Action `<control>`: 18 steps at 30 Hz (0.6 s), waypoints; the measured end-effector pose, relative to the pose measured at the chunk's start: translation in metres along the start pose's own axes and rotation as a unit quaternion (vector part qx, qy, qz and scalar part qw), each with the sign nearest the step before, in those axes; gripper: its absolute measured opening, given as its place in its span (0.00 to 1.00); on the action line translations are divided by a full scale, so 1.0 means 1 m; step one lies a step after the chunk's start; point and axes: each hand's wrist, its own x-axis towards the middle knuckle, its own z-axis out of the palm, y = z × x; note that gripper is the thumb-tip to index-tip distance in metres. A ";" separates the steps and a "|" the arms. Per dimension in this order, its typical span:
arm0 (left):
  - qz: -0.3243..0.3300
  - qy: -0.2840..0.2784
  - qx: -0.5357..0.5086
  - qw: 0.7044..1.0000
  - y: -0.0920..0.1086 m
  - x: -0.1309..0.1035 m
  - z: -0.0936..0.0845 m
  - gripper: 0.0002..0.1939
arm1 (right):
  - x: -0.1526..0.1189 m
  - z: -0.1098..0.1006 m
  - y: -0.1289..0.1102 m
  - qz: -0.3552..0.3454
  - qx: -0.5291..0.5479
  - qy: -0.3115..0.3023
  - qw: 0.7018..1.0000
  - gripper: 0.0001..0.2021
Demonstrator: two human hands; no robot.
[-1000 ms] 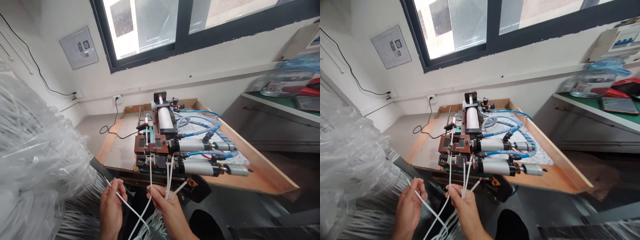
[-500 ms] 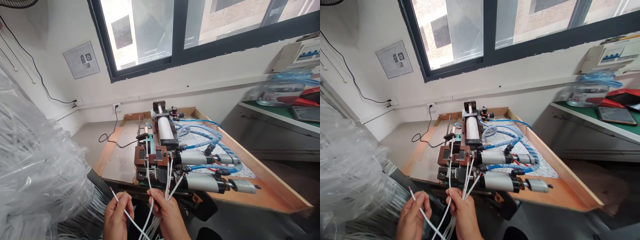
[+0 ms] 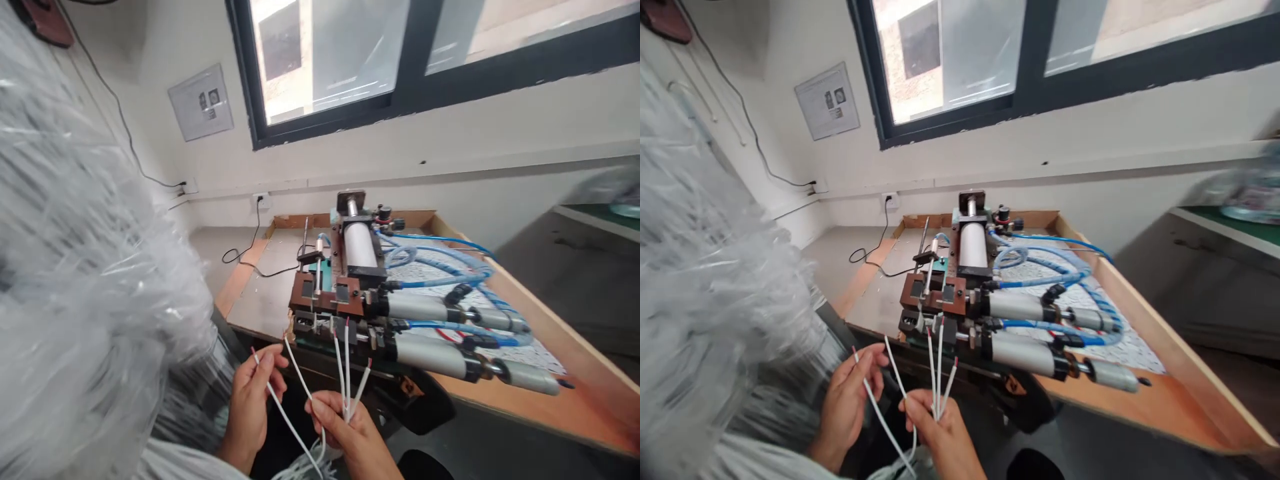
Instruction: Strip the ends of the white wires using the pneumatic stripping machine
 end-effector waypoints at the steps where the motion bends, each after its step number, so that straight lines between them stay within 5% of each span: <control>1: -0.003 -0.009 -0.003 1.000 0.000 -0.001 0.000 0.12 | -0.005 -0.002 0.004 0.017 -0.019 -0.026 0.999 0.17; 8: -0.004 -0.066 -0.005 0.998 -0.001 -0.008 -0.007 0.08 | -0.024 -0.010 0.020 0.088 0.024 -0.123 0.988 0.20; 18: 0.011 -0.032 -0.057 0.998 -0.013 -0.014 -0.009 0.07 | -0.037 -0.001 0.026 0.042 0.023 -0.097 0.994 0.20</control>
